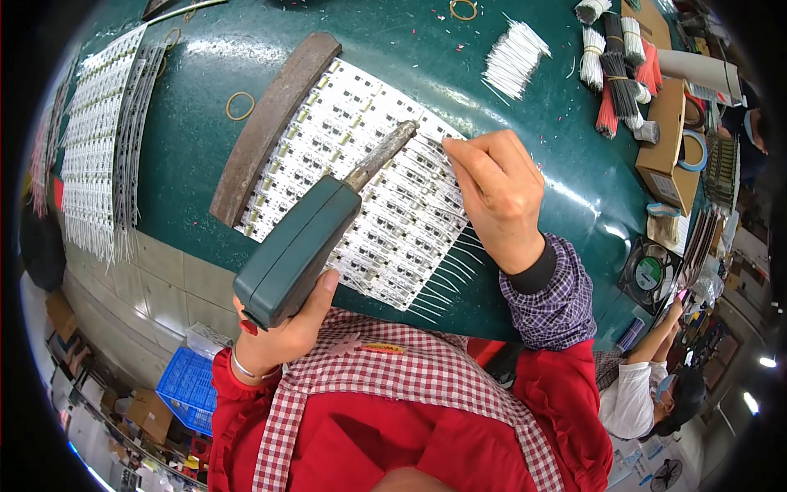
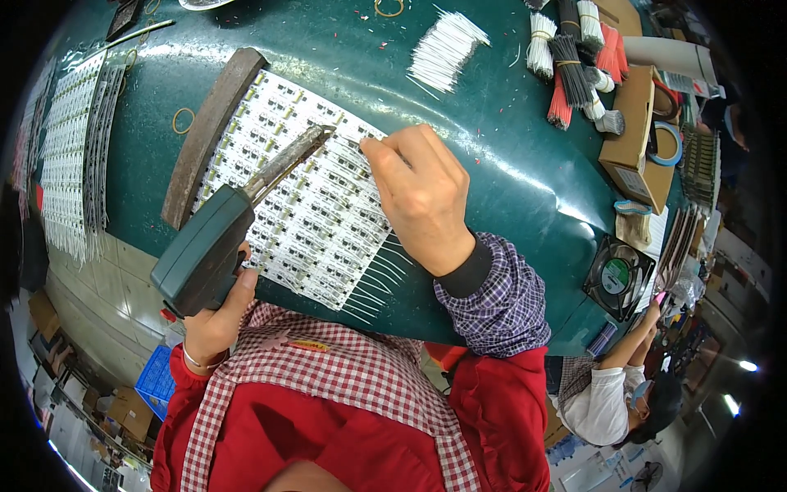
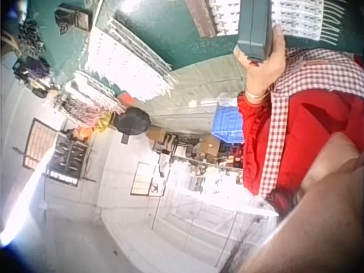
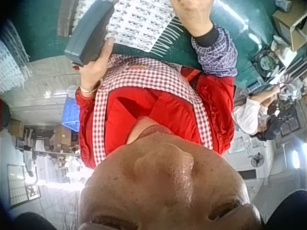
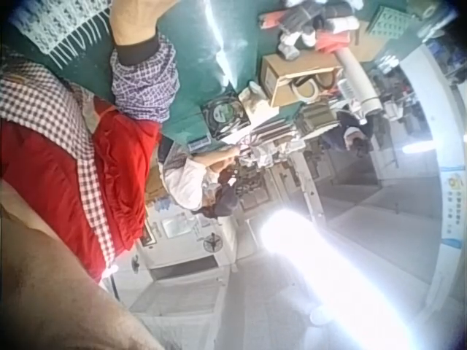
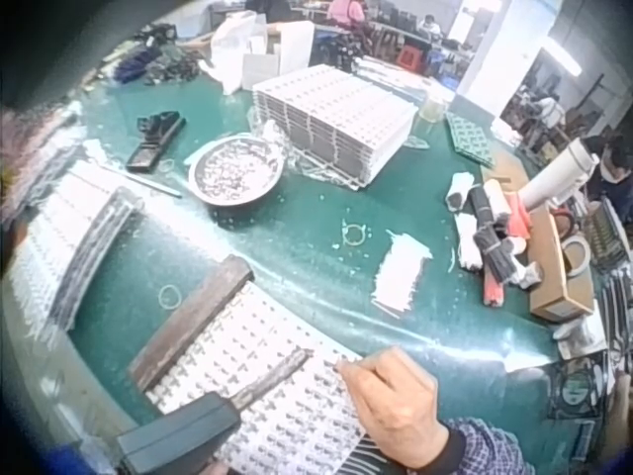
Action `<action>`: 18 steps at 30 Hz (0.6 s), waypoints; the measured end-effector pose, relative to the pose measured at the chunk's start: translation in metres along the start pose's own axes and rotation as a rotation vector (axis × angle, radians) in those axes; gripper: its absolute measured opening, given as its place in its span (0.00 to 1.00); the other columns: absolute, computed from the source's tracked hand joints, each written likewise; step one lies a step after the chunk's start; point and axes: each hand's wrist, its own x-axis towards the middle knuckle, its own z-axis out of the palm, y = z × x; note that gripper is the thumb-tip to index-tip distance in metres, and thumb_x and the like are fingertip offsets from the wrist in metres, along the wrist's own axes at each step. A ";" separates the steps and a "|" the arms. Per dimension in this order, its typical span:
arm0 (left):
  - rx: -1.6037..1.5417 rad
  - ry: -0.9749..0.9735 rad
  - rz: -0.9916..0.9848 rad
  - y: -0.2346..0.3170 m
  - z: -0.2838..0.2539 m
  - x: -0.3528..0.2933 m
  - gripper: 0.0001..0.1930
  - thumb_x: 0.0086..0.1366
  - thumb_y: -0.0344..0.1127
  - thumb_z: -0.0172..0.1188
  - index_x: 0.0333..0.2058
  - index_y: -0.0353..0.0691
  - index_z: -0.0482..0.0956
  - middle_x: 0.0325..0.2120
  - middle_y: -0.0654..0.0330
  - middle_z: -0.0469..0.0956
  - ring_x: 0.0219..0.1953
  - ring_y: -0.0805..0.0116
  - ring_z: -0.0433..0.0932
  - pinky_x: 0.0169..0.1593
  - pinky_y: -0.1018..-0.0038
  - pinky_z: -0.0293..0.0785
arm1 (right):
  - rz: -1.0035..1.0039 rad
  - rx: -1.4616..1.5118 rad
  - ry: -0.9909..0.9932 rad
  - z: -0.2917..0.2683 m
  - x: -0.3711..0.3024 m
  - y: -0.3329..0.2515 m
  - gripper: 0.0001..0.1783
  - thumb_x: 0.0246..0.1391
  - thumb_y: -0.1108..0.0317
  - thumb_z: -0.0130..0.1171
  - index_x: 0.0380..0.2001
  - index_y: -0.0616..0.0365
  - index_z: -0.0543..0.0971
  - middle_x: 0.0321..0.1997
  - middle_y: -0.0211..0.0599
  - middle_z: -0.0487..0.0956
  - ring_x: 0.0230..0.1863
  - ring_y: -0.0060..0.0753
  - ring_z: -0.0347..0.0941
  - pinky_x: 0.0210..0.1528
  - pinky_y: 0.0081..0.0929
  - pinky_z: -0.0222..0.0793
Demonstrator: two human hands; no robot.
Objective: The person solders electrical components onto a circuit board by positioning wire pieces by hand and bonding them with a soldering iron.
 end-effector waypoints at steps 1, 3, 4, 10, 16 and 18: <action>-0.001 -0.002 0.001 -0.002 0.000 0.000 0.10 0.59 0.26 0.71 0.40 0.33 0.86 0.31 0.56 0.84 0.28 0.66 0.83 0.32 0.73 0.78 | 0.003 -0.002 -0.002 -0.001 0.000 0.000 0.12 0.43 0.82 0.69 0.33 0.60 0.83 0.28 0.34 0.75 0.30 0.36 0.75 0.29 0.31 0.71; 0.131 0.030 0.149 -0.009 0.002 -0.001 0.10 0.59 0.26 0.71 0.40 0.32 0.85 0.30 0.56 0.84 0.27 0.68 0.83 0.31 0.73 0.78 | 0.016 -0.005 -0.010 -0.006 0.001 0.000 0.12 0.42 0.83 0.69 0.33 0.60 0.83 0.28 0.34 0.75 0.30 0.36 0.75 0.29 0.32 0.71; 0.131 0.029 0.148 -0.007 0.002 -0.001 0.10 0.59 0.26 0.71 0.40 0.32 0.85 0.30 0.56 0.84 0.27 0.68 0.83 0.31 0.73 0.78 | 0.028 -0.009 -0.017 -0.010 0.003 0.000 0.12 0.42 0.83 0.69 0.33 0.60 0.83 0.28 0.34 0.75 0.30 0.37 0.75 0.29 0.32 0.72; -0.074 0.072 -0.023 -0.001 0.003 0.005 0.11 0.59 0.27 0.71 0.40 0.32 0.85 0.32 0.55 0.85 0.28 0.68 0.83 0.33 0.74 0.78 | 0.083 -0.034 0.018 -0.029 0.015 -0.012 0.12 0.41 0.83 0.70 0.32 0.60 0.83 0.27 0.35 0.75 0.29 0.38 0.75 0.29 0.32 0.71; -0.093 0.069 0.064 0.002 0.006 0.012 0.11 0.60 0.28 0.71 0.41 0.32 0.85 0.31 0.54 0.85 0.27 0.67 0.83 0.34 0.73 0.78 | 0.050 0.053 -0.002 -0.008 0.010 0.000 0.12 0.42 0.83 0.70 0.33 0.59 0.83 0.27 0.35 0.74 0.29 0.39 0.74 0.29 0.33 0.70; -0.044 0.063 0.088 0.003 0.005 0.012 0.11 0.59 0.27 0.70 0.41 0.31 0.84 0.30 0.54 0.84 0.27 0.65 0.83 0.33 0.72 0.78 | 0.056 0.052 -0.008 -0.005 0.009 -0.001 0.12 0.42 0.82 0.70 0.33 0.59 0.83 0.27 0.35 0.74 0.29 0.38 0.74 0.29 0.33 0.70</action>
